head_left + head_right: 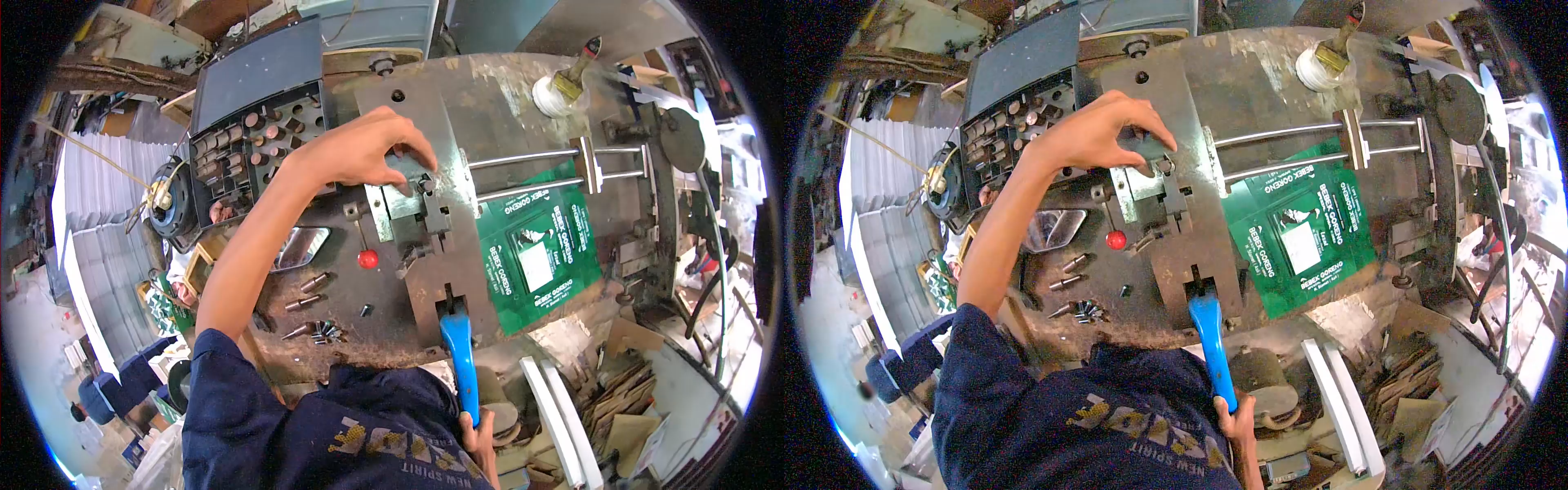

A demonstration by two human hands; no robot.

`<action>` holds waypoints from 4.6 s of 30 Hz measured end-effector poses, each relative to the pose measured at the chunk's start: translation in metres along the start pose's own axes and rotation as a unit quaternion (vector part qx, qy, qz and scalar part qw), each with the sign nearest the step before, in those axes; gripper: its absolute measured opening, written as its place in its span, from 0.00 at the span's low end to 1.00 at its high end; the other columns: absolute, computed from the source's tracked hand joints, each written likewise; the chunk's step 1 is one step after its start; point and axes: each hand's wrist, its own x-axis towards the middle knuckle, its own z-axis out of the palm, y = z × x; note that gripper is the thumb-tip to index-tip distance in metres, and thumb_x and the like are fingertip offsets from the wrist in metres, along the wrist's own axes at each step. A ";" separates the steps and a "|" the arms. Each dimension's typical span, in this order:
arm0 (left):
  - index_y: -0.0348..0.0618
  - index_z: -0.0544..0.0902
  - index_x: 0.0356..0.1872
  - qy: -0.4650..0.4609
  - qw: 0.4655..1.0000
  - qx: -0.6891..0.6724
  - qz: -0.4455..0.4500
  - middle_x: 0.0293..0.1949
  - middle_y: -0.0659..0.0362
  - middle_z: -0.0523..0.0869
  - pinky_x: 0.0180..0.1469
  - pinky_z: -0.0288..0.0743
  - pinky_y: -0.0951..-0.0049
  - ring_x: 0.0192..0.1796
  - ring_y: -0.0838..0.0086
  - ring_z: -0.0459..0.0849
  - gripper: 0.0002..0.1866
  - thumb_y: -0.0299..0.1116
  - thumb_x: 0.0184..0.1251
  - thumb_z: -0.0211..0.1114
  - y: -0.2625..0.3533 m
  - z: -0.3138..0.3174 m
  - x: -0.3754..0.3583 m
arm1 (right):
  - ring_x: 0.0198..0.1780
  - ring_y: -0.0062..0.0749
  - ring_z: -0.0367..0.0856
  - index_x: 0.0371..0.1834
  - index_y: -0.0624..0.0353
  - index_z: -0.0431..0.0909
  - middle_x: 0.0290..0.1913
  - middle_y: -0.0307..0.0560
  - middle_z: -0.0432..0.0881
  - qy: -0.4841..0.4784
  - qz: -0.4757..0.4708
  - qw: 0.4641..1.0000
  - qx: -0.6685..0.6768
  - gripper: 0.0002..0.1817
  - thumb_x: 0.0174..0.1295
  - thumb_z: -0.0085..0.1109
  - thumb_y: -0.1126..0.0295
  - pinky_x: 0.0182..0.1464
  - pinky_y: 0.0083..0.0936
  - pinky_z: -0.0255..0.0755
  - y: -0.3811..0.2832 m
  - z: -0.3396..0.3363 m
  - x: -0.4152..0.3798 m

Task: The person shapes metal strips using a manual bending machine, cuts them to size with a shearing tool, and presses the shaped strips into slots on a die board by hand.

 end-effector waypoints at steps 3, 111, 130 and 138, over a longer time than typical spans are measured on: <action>0.55 0.91 0.44 -0.012 1.000 -0.005 0.015 0.41 0.62 0.88 0.58 0.68 0.65 0.49 0.64 0.81 0.18 0.27 0.49 0.77 -0.007 0.002 0.004 | 0.28 0.42 0.72 0.29 0.66 0.78 0.23 0.55 0.74 -0.035 0.040 0.998 -0.018 0.26 0.64 0.62 0.48 0.33 0.43 0.64 -0.006 -0.012 0.000; 0.44 0.90 0.43 0.005 0.997 -0.040 0.069 0.37 0.54 0.89 0.47 0.80 0.65 0.43 0.59 0.87 0.19 0.26 0.45 0.79 0.005 0.001 0.008 | 0.46 0.59 0.74 0.52 0.71 0.75 0.43 0.69 0.75 -0.098 0.130 0.986 -0.031 0.36 0.59 0.67 0.43 0.51 0.47 0.68 0.034 -0.010 -0.014; 0.43 0.76 0.62 0.203 0.768 -0.606 0.035 0.51 0.53 0.83 0.50 0.82 0.68 0.48 0.67 0.85 0.33 0.23 0.52 0.77 0.134 0.016 -0.029 | 0.44 0.63 0.82 0.40 0.72 0.84 0.35 0.72 0.81 -0.105 0.183 0.976 -0.055 0.41 0.59 0.61 0.33 0.51 0.48 0.73 -0.028 -0.019 0.010; 0.33 0.72 0.63 -0.007 0.523 -0.843 0.126 0.62 0.49 0.77 0.64 0.76 0.65 0.60 0.67 0.80 0.27 0.35 0.68 0.70 0.286 0.159 -0.087 | 0.43 0.58 0.85 0.47 0.65 0.79 0.38 0.63 0.84 0.054 -0.040 0.997 -0.043 0.32 0.60 0.65 0.42 0.47 0.46 0.76 -0.024 -0.026 -0.016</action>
